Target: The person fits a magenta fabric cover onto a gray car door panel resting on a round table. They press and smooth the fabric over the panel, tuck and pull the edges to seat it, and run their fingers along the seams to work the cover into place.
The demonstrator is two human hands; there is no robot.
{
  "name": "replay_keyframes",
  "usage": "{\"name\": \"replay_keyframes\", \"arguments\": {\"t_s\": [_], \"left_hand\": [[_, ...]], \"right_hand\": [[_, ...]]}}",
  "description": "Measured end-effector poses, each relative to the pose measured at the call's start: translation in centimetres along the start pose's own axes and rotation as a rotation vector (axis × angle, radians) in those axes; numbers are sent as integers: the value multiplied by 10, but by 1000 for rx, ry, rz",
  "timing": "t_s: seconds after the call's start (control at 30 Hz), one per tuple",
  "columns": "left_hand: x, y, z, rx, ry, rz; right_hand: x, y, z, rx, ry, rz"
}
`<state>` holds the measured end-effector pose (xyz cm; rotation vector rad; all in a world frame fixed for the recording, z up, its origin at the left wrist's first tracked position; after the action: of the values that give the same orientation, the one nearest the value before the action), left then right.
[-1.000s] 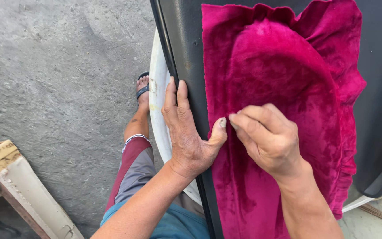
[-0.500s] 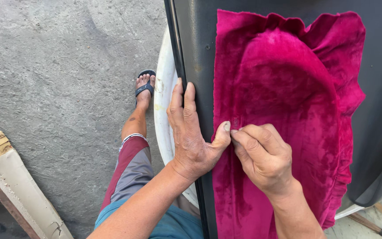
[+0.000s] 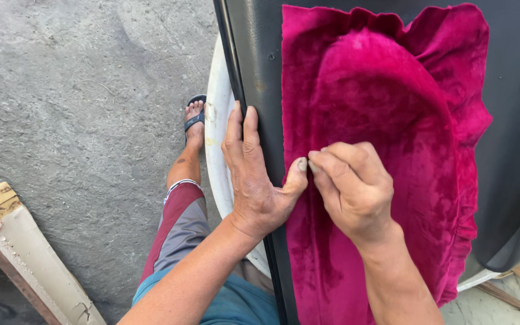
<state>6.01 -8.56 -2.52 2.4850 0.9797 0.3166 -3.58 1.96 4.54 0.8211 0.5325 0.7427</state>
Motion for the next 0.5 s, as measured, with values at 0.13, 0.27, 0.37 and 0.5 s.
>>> {"name": "replay_keyframes", "arguments": {"t_s": [0.13, 0.27, 0.37, 0.5], "left_hand": [[0, 0, -1, 1, -17, -19], [2, 0, -1, -10, -7, 3], [3, 0, -2, -1, -4, 9], [2, 1, -3, -8, -28, -11]], "right_hand": [[8, -1, 0, -4, -2, -4], [5, 1, -2, -2, 6, -26], [3, 3, 5, -1, -17, -9], [1, 4, 5, 7, -16, -17]]}}
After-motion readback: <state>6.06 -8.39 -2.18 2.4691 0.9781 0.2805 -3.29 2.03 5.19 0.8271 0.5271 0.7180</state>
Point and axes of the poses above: each hand's wrist, its own x-axis away from the middle knuckle, its own y-axis out of the back of the hand, z = x × y, the point moved 6 cm from there along -x, towards the middle knuckle, and after that the axes turned 4 degrees about -z, right-handed, at the moved point
